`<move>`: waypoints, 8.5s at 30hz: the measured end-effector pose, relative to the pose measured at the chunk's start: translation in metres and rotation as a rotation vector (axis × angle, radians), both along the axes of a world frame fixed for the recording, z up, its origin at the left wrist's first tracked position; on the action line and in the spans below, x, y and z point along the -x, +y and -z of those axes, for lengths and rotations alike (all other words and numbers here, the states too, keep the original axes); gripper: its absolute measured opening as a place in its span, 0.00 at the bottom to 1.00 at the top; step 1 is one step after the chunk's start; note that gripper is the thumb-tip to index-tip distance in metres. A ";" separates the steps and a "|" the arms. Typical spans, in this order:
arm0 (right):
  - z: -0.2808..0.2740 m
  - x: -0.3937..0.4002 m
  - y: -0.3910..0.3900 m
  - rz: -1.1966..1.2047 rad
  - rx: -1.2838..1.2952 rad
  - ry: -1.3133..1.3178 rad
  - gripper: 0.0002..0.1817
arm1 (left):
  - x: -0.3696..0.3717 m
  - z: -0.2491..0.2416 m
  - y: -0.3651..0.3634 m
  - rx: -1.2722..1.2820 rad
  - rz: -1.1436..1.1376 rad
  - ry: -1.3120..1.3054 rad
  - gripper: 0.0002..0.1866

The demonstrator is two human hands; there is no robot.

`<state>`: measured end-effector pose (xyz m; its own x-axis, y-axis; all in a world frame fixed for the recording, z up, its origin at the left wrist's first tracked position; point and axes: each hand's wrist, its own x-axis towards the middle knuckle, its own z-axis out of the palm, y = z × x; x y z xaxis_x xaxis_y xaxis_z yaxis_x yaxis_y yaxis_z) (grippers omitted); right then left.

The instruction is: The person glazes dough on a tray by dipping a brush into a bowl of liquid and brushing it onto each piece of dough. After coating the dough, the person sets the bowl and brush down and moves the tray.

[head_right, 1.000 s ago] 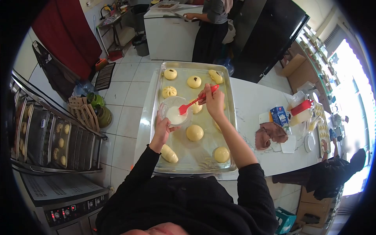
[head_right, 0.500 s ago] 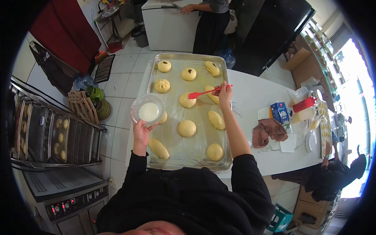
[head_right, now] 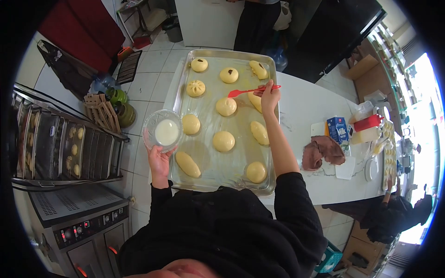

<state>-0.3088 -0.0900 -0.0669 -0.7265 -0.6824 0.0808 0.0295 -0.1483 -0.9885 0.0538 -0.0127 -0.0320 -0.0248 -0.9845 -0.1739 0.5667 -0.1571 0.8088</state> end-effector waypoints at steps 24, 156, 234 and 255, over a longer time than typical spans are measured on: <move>0.015 -0.022 0.057 -0.216 0.149 0.515 0.08 | -0.034 0.015 0.017 0.034 -0.082 0.078 0.40; -0.003 0.017 0.063 0.001 -0.058 0.445 0.18 | 0.045 0.005 0.013 -0.052 0.191 0.076 0.34; 0.006 0.052 0.123 0.078 -0.010 0.557 0.19 | 0.010 -0.011 0.015 0.012 0.000 0.070 0.34; -0.095 -0.097 0.076 -0.239 0.327 -0.101 0.23 | 0.013 0.015 -0.003 -0.008 0.195 0.052 0.40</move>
